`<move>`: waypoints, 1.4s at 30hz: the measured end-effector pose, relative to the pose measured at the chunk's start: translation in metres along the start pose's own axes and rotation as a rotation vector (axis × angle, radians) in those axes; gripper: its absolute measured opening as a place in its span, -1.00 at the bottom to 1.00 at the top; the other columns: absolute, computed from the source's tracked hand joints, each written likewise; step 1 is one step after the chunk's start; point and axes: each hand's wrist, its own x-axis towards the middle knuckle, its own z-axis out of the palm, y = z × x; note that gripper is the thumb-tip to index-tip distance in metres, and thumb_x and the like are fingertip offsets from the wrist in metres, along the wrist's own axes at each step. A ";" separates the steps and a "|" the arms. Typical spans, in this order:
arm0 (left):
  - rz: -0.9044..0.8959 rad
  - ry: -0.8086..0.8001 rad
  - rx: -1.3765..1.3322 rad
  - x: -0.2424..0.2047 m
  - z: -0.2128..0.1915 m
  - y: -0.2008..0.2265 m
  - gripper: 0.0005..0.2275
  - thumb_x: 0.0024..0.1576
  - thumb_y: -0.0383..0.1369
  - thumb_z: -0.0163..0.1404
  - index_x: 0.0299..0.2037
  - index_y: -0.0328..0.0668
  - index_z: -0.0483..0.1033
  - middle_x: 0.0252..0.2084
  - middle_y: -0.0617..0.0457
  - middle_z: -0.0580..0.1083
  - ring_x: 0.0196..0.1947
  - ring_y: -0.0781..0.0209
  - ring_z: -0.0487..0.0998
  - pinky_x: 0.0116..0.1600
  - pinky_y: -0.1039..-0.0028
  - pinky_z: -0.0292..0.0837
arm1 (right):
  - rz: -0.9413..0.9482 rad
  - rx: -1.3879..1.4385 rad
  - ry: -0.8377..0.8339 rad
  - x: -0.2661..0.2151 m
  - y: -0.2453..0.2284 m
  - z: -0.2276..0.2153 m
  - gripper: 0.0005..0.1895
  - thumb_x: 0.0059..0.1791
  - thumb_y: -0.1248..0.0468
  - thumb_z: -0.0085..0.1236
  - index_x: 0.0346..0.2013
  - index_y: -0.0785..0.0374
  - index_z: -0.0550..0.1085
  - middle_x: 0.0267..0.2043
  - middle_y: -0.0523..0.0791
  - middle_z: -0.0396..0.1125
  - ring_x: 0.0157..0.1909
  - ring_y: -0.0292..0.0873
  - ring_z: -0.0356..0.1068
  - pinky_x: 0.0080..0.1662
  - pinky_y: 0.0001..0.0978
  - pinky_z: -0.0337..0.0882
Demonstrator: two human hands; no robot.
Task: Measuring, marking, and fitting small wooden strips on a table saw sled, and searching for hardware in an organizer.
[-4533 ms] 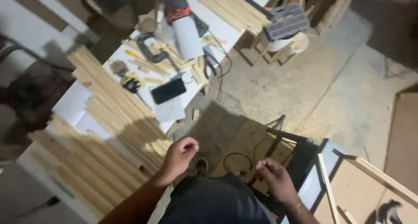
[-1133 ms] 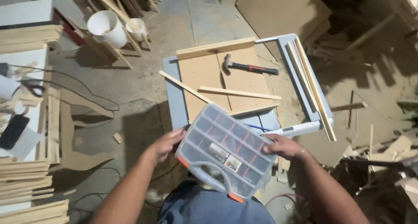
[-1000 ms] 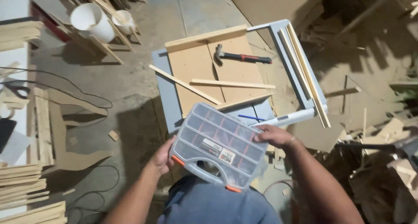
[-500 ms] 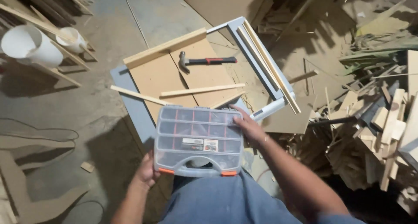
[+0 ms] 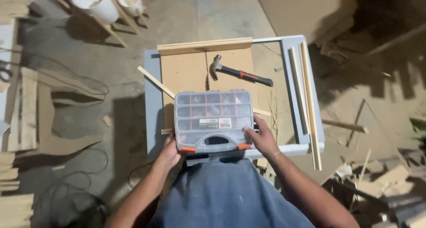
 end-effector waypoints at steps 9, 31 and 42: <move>-0.139 0.223 0.258 0.004 0.010 0.033 -0.67 0.24 -0.15 0.10 0.12 -0.13 0.48 -0.25 -0.11 0.57 -0.39 -0.06 0.66 -0.34 0.08 0.65 | -0.090 -0.081 -0.069 0.044 -0.006 0.004 -0.29 0.02 0.12 0.24 0.44 0.19 0.26 0.15 0.02 0.34 -0.04 0.00 0.49 -0.10 -0.24 0.62; 0.704 -0.147 0.968 0.082 0.049 0.187 -0.80 0.14 -0.46 0.01 -0.07 -0.01 0.59 -0.10 0.03 0.51 0.01 -0.02 0.50 0.22 0.16 0.37 | -0.169 0.363 0.233 0.025 -0.015 0.002 -0.63 0.19 0.16 -0.05 0.09 0.41 0.50 -0.25 0.02 0.40 -0.35 -0.19 0.41 -0.29 -0.43 0.50; 0.483 0.066 0.708 0.251 0.032 0.142 -0.88 0.19 -0.30 0.07 -0.15 -0.06 0.59 -0.38 0.04 0.58 -0.32 0.26 0.59 -0.08 0.38 0.49 | -0.052 -0.040 0.124 0.038 0.019 0.002 -0.72 0.11 0.25 0.20 0.09 0.28 0.59 -0.19 0.11 0.50 -0.19 -0.04 0.49 -0.09 -0.22 0.52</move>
